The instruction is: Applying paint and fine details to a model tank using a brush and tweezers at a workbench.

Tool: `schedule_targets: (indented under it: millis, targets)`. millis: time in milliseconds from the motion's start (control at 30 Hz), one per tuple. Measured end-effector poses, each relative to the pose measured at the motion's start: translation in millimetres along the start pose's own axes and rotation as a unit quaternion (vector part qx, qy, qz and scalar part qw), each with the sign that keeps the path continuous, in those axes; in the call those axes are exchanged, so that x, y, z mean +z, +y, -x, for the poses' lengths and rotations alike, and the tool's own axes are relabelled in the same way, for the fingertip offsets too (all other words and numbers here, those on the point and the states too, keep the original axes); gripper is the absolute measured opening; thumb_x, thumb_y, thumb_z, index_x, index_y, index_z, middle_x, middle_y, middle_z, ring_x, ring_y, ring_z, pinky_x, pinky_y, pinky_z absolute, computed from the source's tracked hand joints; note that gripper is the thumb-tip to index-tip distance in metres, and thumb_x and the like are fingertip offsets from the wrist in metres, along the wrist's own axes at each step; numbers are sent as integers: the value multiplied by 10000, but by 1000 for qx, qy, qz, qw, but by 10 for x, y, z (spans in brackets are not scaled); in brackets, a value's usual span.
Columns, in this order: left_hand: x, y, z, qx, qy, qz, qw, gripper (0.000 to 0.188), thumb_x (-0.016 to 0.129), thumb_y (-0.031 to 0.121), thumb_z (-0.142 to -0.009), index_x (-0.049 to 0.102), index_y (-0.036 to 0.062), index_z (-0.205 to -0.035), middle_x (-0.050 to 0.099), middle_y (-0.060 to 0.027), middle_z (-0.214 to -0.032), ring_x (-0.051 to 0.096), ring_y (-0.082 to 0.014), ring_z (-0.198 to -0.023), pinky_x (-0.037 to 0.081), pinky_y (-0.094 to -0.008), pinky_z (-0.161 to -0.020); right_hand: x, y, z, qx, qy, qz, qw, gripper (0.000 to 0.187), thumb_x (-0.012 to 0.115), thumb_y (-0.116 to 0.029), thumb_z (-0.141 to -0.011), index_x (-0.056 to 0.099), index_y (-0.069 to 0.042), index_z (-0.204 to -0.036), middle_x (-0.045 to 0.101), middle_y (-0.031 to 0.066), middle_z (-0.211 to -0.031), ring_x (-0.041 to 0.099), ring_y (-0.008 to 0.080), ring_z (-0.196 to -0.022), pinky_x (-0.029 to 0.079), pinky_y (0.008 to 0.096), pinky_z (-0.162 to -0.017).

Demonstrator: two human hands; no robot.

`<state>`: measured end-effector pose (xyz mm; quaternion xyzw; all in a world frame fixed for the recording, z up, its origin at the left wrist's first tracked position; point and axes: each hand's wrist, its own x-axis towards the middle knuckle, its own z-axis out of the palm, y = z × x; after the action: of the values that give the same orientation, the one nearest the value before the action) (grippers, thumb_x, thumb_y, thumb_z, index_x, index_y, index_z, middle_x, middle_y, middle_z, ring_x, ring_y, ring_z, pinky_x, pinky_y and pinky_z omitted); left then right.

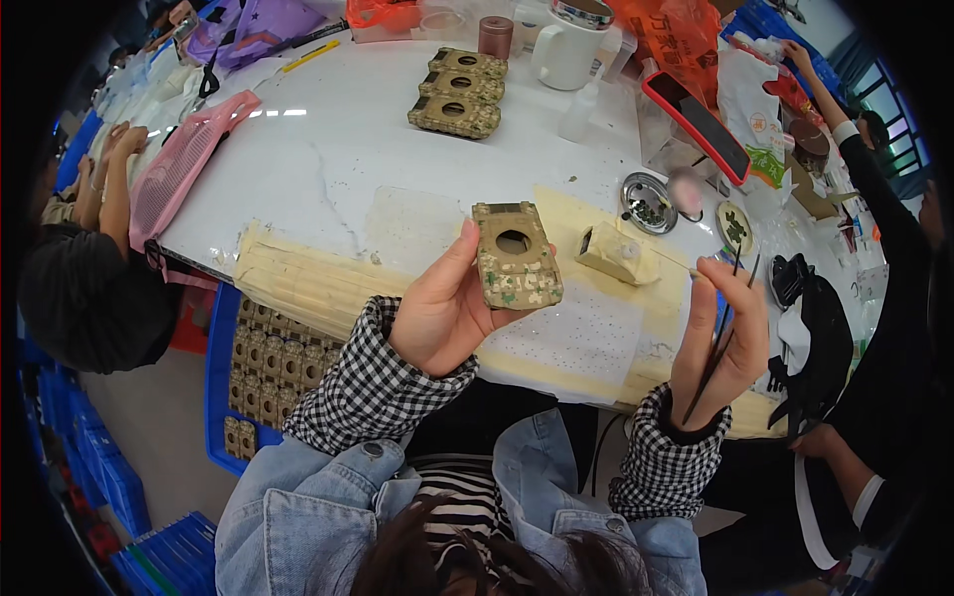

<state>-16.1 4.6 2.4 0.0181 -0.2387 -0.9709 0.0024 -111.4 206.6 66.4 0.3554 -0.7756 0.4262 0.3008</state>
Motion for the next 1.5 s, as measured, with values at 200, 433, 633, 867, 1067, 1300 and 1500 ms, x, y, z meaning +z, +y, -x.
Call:
schedule_targets:
  millis: [200,433,633,867,1067,1300,1500]
  targets:
    - [30,-24,-10,-16,-16,32,999,490,192,403,-999,169,193,-1441,438,-204,-1299,514,-314,-1159,487,-403,-955,54,-183,8,39,-101,-195,975,131,620,-11,-816,602,21,-942,615,118,-878,550,181,-764,425,274,-730]
    - [69,-15,4,-36,-20,43,998,491,190,409,-998,163,202,-1443,446,-114,-1307,529,-289,-1145,486,-401,-954,369,-261,30,111,-166,-330,922,77,548,-7,-891,575,18,-958,616,95,-891,554,118,-767,442,231,-712]
    - [69,-9,2,-45,-18,30,998,489,187,409,-999,173,202,-1441,442,-103,-1314,540,-277,-1132,494,-393,-940,390,-252,71,176,-169,-369,897,119,478,-70,-939,524,38,-963,616,138,-904,641,207,-864,516,315,-800]
    - [74,-1,-2,-46,-25,36,998,491,178,406,-1000,172,190,-1441,441,-115,-1311,542,-288,-1129,508,-388,-923,399,-252,65,166,-165,-366,901,95,482,-39,-936,529,37,-967,633,126,-899,612,146,-820,487,257,-754]
    - [47,-8,-5,-42,-30,42,998,490,177,402,-1000,174,182,-1438,439,-119,-1311,542,-299,-1127,512,-389,-921,409,-239,60,156,-171,-356,905,107,475,-52,-938,522,42,-957,617,137,-899,646,202,-866,522,304,-793]
    - [62,-14,0,-40,-22,41,998,490,180,398,-1001,176,177,-1438,437,-120,-1311,539,-302,-1128,508,-388,-926,413,-206,70,141,-172,-338,914,109,473,-51,-939,524,44,-954,616,134,-895,644,198,-868,521,304,-796]
    - [56,-7,5,-42,-26,36,998,490,177,399,-1001,177,178,-1439,434,-119,-1314,536,-302,-1130,505,-387,-931,416,-233,72,152,-170,-341,912,107,476,-56,-940,523,40,-953,619,135,-891,646,200,-866,520,307,-796]
